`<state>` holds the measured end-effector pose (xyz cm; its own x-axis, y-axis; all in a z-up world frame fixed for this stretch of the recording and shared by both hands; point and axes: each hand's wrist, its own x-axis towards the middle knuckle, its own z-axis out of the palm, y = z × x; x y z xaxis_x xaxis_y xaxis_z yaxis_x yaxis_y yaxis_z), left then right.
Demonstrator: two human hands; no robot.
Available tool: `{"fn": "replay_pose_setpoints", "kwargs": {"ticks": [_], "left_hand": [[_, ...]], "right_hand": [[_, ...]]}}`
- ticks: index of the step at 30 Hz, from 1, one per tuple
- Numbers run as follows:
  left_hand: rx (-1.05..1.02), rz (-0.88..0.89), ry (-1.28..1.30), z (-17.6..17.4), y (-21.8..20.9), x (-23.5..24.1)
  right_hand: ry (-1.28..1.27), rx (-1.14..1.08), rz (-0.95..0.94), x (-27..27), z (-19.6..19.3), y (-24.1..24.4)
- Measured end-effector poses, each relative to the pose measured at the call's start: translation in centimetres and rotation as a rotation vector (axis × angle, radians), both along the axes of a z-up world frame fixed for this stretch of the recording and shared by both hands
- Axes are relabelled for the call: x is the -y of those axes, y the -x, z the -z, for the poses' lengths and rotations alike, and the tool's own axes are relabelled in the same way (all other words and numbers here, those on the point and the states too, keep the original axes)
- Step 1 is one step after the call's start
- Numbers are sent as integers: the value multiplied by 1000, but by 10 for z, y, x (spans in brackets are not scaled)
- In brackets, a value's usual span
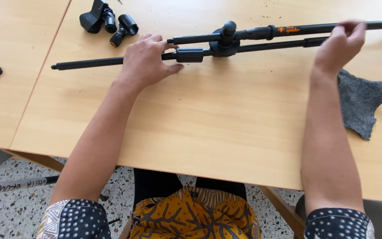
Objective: The person disassembles a tripod by removing the head and unscrewing the leg sections. They then reassemble the tripod by screwing the leg sections back together and reattaching the head, tightening the knobs to secure the components.
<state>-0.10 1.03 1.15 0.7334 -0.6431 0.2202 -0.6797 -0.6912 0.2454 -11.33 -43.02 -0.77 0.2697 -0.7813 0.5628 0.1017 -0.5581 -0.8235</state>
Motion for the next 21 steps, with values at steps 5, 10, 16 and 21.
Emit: {"fn": "replay_pose_setpoints", "kwargs": {"ticks": [5,10,16,21], "left_hand": [[45,10,39,6,-1,3],[-65,13,41,-8,-2,-9],[-152,-28,-61,-18,-17,-68],[-423,-279,62,-60,-2,-116]], "right_hand": [[-210,-211,-9,8,15,16],[-458,-122,-53,4,14,12],[-515,-180,-127,-10,1,19],[-469,-209,-116,2,13,15]]}}
